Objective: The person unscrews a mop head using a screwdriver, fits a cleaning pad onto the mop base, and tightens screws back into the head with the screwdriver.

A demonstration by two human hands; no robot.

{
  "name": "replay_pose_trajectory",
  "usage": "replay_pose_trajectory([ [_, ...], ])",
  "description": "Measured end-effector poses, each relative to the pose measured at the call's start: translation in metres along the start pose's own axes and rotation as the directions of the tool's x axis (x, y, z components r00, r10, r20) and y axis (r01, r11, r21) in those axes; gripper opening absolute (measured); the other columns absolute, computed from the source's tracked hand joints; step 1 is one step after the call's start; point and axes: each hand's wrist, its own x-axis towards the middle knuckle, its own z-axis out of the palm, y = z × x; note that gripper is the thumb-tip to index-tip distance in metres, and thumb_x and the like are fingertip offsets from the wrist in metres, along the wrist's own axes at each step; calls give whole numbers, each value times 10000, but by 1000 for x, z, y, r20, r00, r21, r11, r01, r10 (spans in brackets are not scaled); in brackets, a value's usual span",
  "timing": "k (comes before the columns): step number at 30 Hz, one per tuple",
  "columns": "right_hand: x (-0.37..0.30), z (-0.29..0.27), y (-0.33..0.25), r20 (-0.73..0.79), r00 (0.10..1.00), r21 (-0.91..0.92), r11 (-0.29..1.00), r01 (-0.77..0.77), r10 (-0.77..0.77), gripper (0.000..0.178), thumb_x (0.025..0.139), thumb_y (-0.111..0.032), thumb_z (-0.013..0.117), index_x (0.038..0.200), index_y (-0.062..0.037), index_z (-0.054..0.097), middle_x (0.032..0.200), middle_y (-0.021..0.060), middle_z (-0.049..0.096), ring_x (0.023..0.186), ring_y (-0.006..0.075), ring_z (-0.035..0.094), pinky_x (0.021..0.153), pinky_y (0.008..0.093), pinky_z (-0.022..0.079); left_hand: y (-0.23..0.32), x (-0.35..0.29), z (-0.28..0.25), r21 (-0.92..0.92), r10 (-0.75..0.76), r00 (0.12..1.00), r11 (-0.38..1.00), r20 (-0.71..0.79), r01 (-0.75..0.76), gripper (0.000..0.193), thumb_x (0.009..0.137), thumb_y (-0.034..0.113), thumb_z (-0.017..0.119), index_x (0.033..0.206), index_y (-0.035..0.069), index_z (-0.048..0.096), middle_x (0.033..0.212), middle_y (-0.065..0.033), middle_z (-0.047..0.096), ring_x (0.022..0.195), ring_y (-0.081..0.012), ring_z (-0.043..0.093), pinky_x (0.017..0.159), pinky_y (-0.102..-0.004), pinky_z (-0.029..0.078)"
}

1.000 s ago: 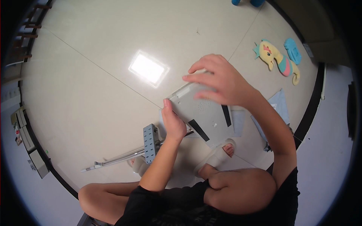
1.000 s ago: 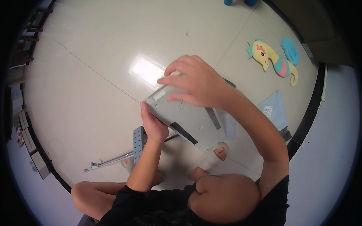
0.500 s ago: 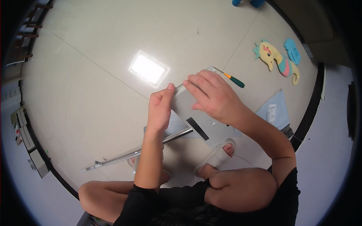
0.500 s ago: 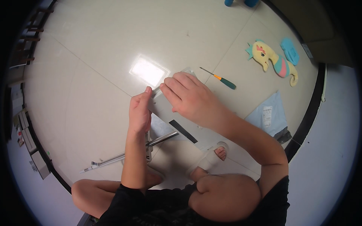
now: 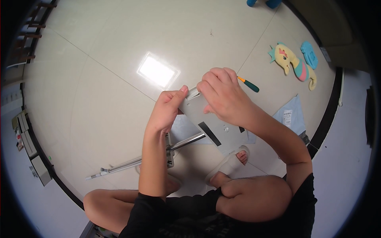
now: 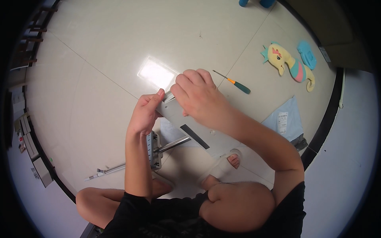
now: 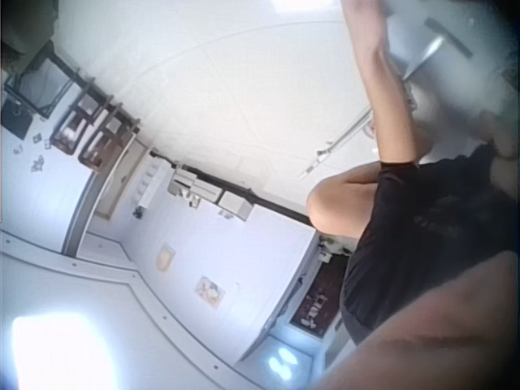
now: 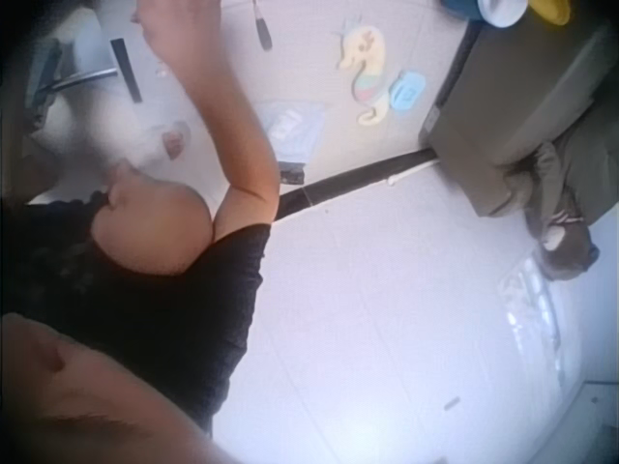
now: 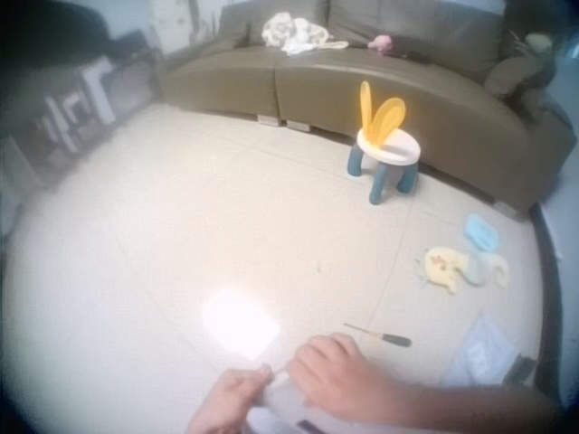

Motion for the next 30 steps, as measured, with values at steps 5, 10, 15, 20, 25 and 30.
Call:
replay_pose_trajectory([
  [5,0,-1,10,33,999,24,1000,-1,1,648,640,-239,881,1197,-77,592,1206,92,548,1190,306,495,1072,460,343,-7,1,3,-47,-32,999,998,-42,30,455,1065,392,560,877,16,733,827,-39,696,753,-102,618,734,-304,535],
  [10,-40,8,70,-256,911,272,928,-253,324,553,797,-197,807,1304,-106,607,1308,126,566,1236,337,495,1083,454,381,-35,0,8,-129,109,981,983,-161,-130,331,1017,271,662,1173,-20,676,1070,-70,715,978,-122,636,904,-307,505],
  [15,-147,40,165,-68,801,11,804,-595,594,521,847,-222,768,1326,-103,600,1245,137,583,1175,344,535,1014,451,438,-56,10,26,-229,143,955,952,-262,-205,336,974,168,717,1241,-22,639,1146,-90,712,1044,-152,647,943,-328,512],
  [20,-192,67,158,41,780,-226,766,-601,624,573,796,-285,829,1301,-123,613,1132,132,598,1081,329,569,908,418,470,-68,18,16,-231,172,933,940,-316,-252,338,981,193,719,1235,-16,641,1169,-100,707,1066,-160,644,946,-315,512],
  [25,-195,99,173,30,755,-185,746,-640,655,513,824,-260,807,1277,-112,616,1101,113,611,1020,318,596,879,409,479,-71,21,15,-254,132,934,941,-331,-223,382,1030,251,638,1306,-10,598,1247,-110,678,1123,-189,638,982,-347,506],
  [30,-181,93,168,-47,701,184,696,-694,711,361,897,-189,752,1216,-68,632,1054,138,655,884,282,651,768,366,519,-61,15,22,-567,81,958,791,-274,-229,555,1101,452,402,1414,4,501,1401,-113,591,1275,-258,573,1074,-423,453],
])
